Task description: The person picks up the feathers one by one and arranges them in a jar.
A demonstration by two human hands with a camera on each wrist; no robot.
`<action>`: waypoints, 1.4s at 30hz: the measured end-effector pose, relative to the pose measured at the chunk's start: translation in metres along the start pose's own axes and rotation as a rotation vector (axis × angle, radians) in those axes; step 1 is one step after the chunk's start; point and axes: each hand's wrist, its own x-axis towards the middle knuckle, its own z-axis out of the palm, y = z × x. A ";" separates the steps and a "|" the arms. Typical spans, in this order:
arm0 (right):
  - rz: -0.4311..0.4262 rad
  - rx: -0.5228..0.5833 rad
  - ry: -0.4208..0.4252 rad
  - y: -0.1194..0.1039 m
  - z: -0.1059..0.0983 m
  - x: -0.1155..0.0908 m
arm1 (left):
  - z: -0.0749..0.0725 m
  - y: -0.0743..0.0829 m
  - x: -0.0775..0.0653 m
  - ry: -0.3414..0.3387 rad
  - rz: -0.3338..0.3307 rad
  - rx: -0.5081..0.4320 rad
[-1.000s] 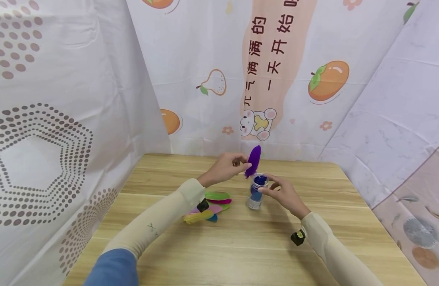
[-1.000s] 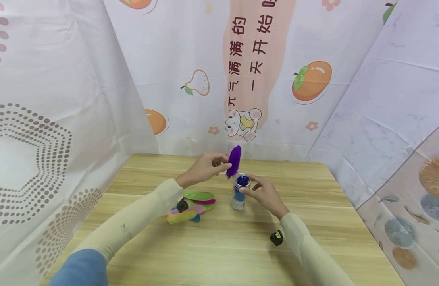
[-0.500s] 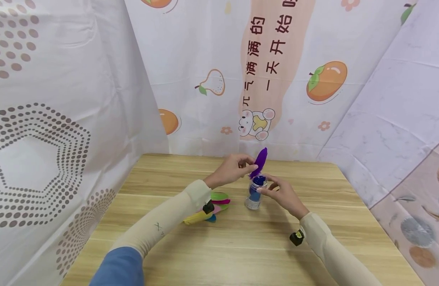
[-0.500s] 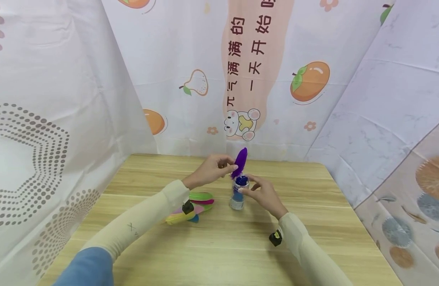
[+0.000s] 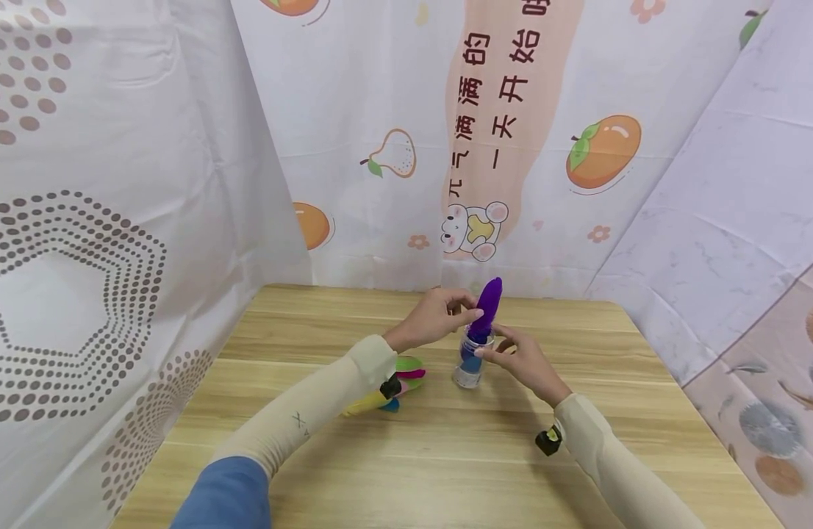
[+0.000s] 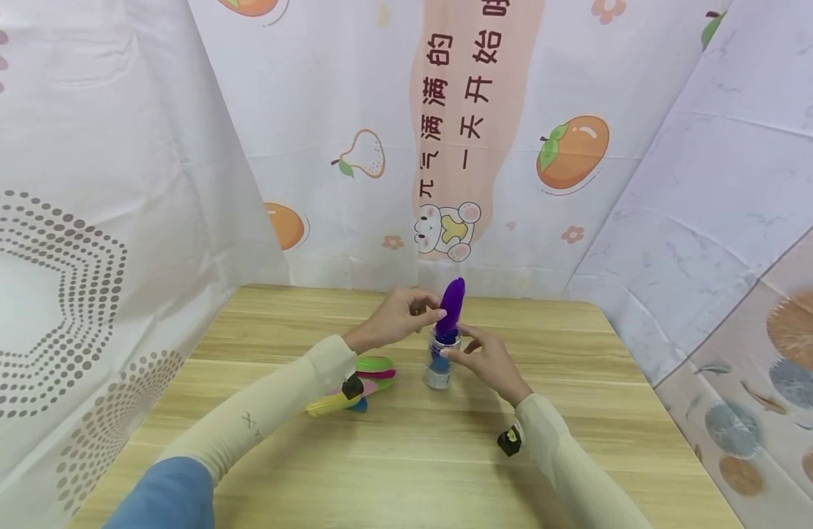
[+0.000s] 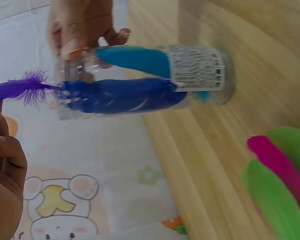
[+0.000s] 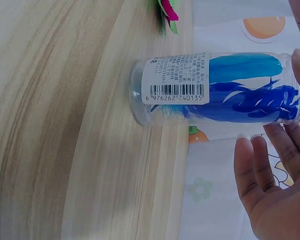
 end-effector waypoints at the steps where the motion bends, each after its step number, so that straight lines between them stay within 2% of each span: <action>1: -0.003 -0.002 -0.004 0.000 0.000 0.000 | 0.002 -0.002 -0.001 -0.006 -0.004 -0.004; 9: -0.007 0.010 -0.008 -0.001 0.000 -0.002 | 0.013 -0.017 -0.007 -0.043 -0.002 -0.060; 25: -0.002 0.019 0.002 -0.003 0.000 -0.001 | 0.014 -0.023 -0.010 -0.056 -0.045 -0.035; 36: 0.000 0.028 -0.012 0.000 0.002 0.000 | 0.004 -0.031 -0.019 -0.054 -0.050 -0.004; 42: -0.006 0.020 -0.001 0.001 0.002 0.001 | -0.009 -0.040 -0.028 -0.105 -0.027 0.058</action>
